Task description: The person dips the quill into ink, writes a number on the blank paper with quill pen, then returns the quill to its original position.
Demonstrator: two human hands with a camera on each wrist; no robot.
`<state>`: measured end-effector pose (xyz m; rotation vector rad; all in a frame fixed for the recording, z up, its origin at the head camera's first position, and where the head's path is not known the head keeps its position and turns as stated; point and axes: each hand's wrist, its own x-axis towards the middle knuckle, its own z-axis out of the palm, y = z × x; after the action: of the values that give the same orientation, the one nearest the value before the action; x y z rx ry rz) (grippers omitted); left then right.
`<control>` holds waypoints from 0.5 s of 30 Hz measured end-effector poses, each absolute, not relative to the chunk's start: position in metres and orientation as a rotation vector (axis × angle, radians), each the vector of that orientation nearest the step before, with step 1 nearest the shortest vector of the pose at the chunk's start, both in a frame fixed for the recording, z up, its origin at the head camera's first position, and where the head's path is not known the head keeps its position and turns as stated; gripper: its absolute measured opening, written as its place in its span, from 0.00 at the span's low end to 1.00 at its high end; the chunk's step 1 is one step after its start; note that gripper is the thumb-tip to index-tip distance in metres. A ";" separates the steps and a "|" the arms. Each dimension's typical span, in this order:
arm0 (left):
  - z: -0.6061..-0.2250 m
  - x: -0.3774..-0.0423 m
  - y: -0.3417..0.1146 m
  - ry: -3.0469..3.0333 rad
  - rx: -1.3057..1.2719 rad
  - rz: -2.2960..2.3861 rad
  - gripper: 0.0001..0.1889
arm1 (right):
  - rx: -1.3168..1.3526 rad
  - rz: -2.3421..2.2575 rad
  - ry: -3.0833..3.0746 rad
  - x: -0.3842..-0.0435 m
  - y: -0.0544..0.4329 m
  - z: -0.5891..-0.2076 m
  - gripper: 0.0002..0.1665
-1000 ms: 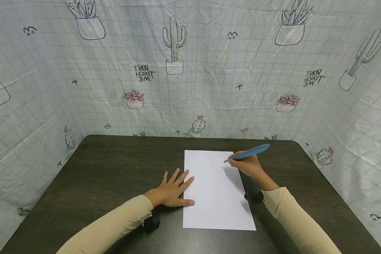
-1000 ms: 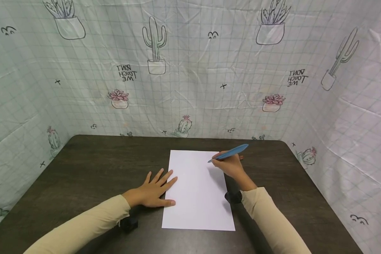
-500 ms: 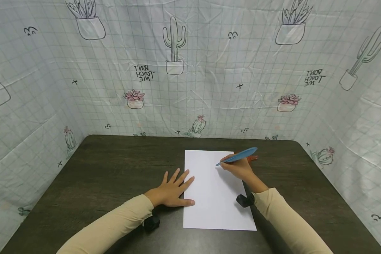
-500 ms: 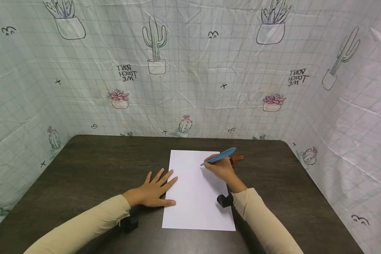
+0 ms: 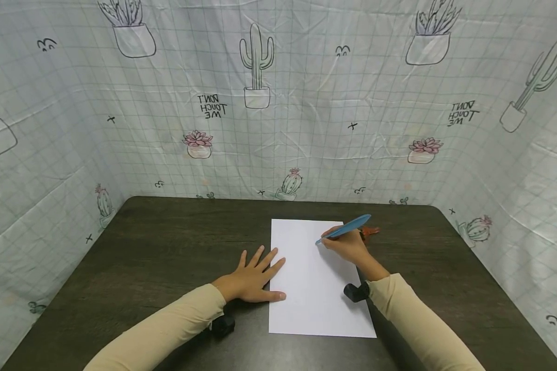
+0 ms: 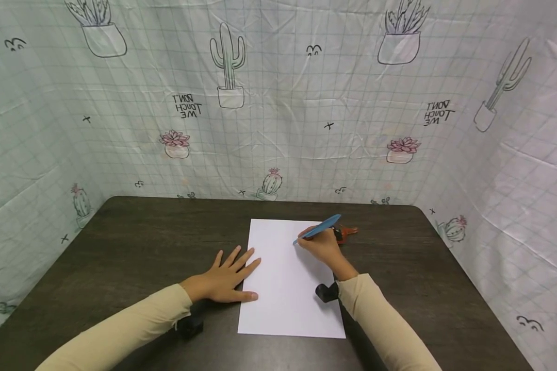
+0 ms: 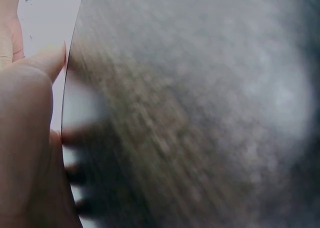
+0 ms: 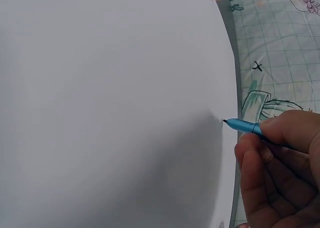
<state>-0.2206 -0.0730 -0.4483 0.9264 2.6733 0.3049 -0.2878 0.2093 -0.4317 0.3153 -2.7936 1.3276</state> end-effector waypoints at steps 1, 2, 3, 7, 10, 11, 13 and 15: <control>-0.448 -0.221 -0.073 2.673 0.926 0.305 0.45 | 0.317 1.320 -2.799 -0.288 0.210 -0.432 0.08; -0.448 -0.220 -0.073 2.673 0.926 0.303 0.45 | 0.317 1.318 -2.800 -0.288 0.210 -0.433 0.08; -0.448 -0.220 -0.073 2.672 0.926 0.304 0.45 | 0.317 1.315 -2.802 -0.288 0.210 -0.433 0.08; -0.448 -0.221 -0.073 2.672 0.922 0.302 0.45 | 0.318 1.302 -2.804 -0.288 0.209 -0.433 0.07; -0.448 -0.221 -0.073 2.672 0.921 0.300 0.45 | 0.320 1.299 -2.804 -0.289 0.209 -0.434 0.07; -0.449 -0.222 -0.073 2.672 0.921 0.300 0.45 | 0.321 1.307 -2.797 -0.289 0.208 -0.434 0.07; -0.449 -0.222 -0.073 2.673 0.922 0.300 0.45 | 0.322 1.314 -2.789 -0.290 0.208 -0.435 0.07; -0.448 -0.221 -0.073 2.671 0.925 0.304 0.45 | 0.330 1.319 -2.776 -0.290 0.208 -0.435 0.06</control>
<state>-0.2213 -0.0734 -0.4482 0.9245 2.6713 0.3039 -0.2899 0.2076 -0.4353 0.3295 -2.7759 1.3193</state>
